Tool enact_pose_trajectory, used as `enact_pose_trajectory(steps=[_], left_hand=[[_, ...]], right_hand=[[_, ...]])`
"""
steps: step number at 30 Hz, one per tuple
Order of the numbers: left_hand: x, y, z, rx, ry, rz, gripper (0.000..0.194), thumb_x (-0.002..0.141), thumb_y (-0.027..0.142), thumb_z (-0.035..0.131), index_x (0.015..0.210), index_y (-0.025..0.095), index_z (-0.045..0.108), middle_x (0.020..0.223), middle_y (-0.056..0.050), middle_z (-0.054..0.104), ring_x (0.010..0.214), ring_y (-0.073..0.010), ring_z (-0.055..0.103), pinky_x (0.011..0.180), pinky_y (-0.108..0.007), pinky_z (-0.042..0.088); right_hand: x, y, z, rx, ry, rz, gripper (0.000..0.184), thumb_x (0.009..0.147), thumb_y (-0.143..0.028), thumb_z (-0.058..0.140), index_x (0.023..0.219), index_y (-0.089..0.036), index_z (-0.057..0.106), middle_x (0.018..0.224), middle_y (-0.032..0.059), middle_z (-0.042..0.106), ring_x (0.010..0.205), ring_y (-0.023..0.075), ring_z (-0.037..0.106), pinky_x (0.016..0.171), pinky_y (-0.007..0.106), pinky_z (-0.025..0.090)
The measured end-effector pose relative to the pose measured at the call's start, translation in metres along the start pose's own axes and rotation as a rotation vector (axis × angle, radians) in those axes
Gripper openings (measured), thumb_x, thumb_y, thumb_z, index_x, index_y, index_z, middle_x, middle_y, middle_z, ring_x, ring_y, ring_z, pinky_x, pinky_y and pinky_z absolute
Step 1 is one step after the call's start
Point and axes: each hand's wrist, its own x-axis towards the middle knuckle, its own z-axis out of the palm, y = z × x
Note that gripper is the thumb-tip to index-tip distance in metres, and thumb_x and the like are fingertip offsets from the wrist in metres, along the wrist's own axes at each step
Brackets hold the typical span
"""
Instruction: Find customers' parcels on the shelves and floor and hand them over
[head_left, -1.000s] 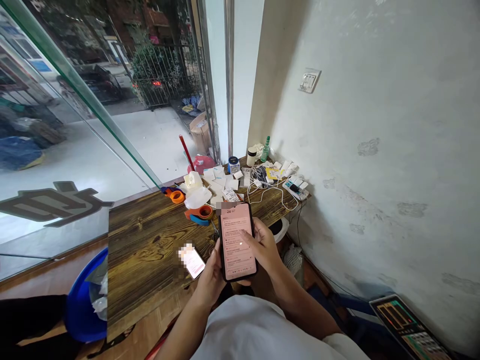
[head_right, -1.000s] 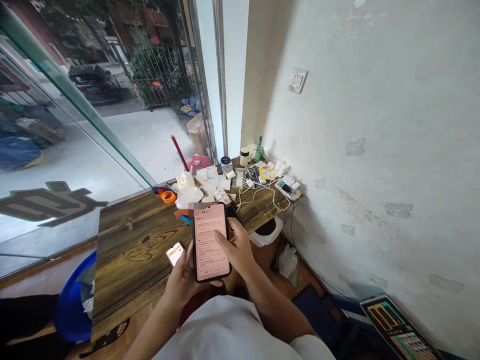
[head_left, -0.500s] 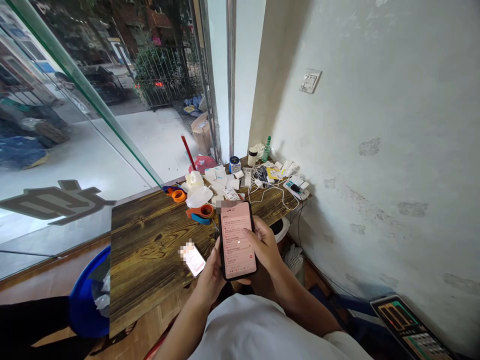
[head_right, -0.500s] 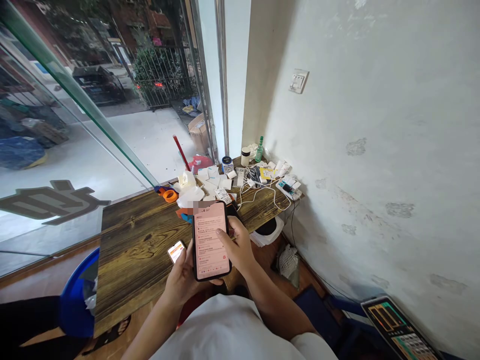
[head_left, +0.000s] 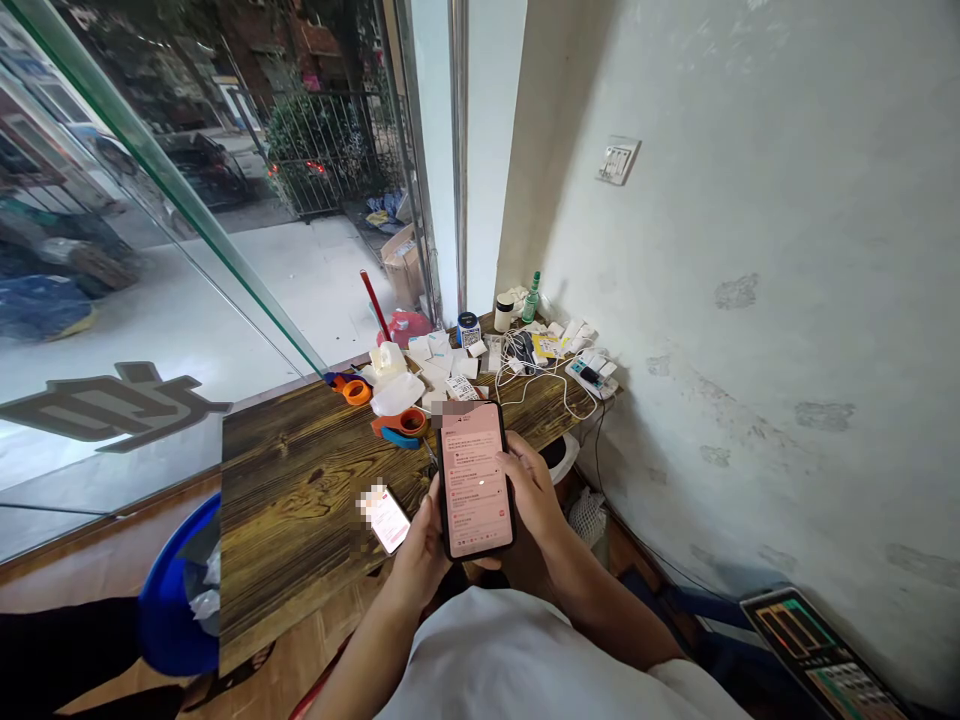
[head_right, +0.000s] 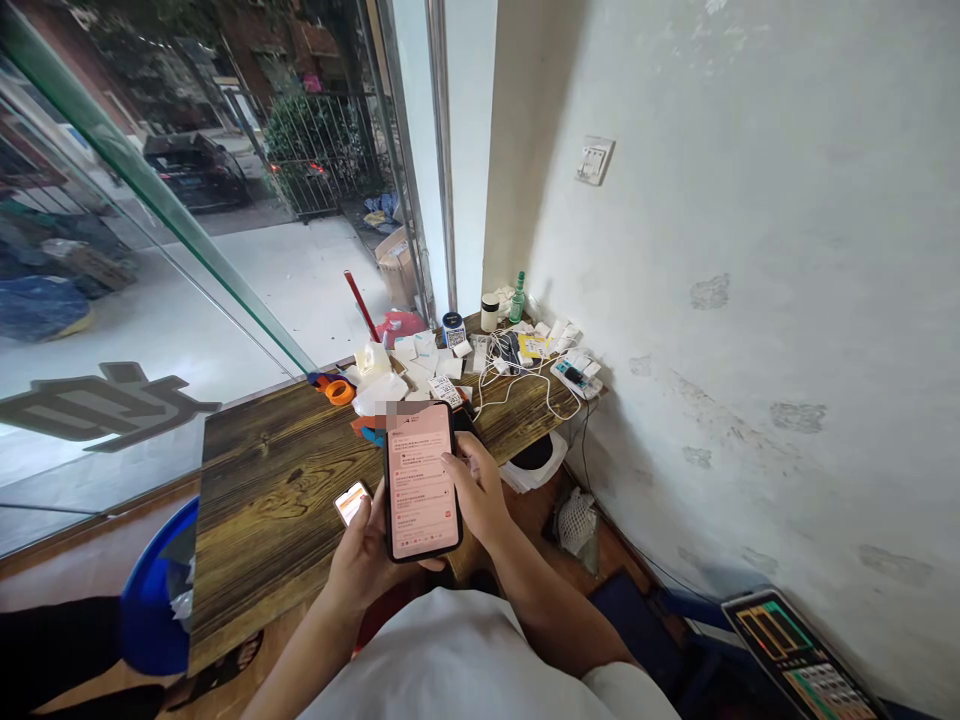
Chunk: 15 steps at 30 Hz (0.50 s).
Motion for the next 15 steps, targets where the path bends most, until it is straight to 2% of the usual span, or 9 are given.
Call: enact_pose_trajectory(steps=[5,11,15], left_hand=[[0.0003,0.0000,-0.0001,0.010,-0.013,-0.013,0.069,0.090,0.057,0.048,0.152,0.045,0.019,0.148,-0.007,0.046,0.092,-0.0315,0.068,0.071,-0.051,0.058],[0.0002,0.0000,0.0053,0.071,-0.010,0.007,0.064,0.092,0.056,0.046,0.150,0.044,0.024,0.150,-0.009,0.043,0.078,-0.0269,0.070,0.070,-0.054,0.058],[0.0002,0.0007,0.0080,0.099,0.020,0.012,0.066,0.091,0.056,0.048,0.151,0.043,0.024,0.148,-0.010,0.045,0.083,-0.0317,0.070,0.068,-0.055,0.058]], right_hand=[[-0.0001,0.0029,-0.0021,0.002,0.040,0.009,0.017,0.091,-0.034,0.053,0.098,-0.025,0.066,0.091,0.0010,0.064,0.092,0.0210,0.057,0.084,0.032,0.045],[0.0015,-0.0012,-0.0035,-0.037,0.004,0.005,0.017,0.090,-0.038,0.057,0.095,-0.023,0.062,0.088,0.0019,0.061,0.085,0.0203,0.056,0.077,0.031,0.045],[0.0004,-0.0021,-0.0040,-0.025,0.010,0.012,0.019,0.091,-0.039,0.054,0.094,-0.022,0.061,0.088,0.0021,0.061,0.084,0.0199,0.056,0.079,0.032,0.046]])
